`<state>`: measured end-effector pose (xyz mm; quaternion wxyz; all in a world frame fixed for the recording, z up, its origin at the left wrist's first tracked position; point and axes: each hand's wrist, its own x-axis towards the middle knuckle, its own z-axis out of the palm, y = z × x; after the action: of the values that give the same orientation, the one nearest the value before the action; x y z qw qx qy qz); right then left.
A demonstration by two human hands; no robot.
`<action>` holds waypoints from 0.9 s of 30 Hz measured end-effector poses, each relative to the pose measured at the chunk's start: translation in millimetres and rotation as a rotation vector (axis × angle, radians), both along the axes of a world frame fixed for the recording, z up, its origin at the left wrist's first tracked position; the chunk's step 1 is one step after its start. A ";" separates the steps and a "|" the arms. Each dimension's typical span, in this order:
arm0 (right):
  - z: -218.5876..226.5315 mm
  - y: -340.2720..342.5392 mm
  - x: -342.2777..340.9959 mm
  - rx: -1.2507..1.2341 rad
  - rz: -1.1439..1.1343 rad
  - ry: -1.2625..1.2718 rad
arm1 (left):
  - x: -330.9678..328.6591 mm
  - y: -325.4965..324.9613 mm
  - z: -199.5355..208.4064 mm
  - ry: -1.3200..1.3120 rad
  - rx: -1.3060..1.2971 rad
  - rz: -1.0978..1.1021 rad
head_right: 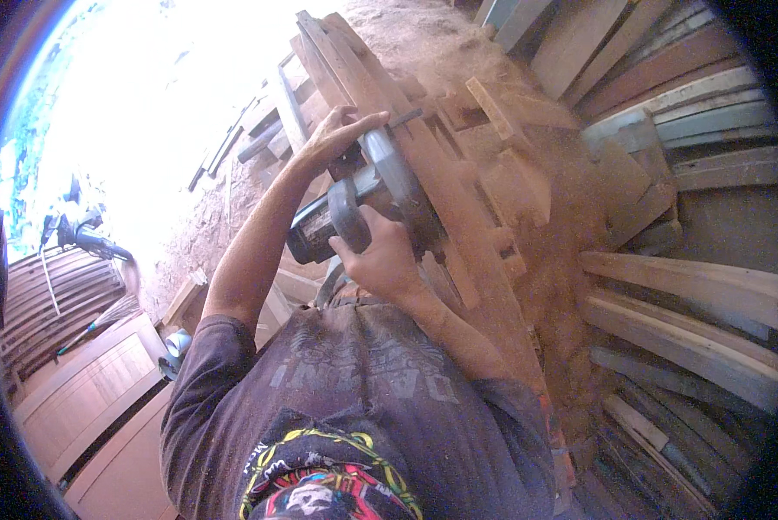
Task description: The person uses a circular saw to cut a long wooden plank into smaller pieces. After cutting, the person picks up a hammer and strikes the plank to separate or adjust the cut sections.
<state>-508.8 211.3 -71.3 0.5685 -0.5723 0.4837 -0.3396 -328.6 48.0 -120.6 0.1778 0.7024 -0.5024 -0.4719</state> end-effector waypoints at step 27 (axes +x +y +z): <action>6.8 -45.6 34.1 -0.012 -0.016 -0.006 | 72.0 -41.2 -26.5 0.264 -0.002 -0.177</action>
<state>-474.7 165.8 -64.5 0.5638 -0.5709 0.4843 -0.3488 -256.7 6.8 -147.0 0.2005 0.5872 -0.5350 -0.5734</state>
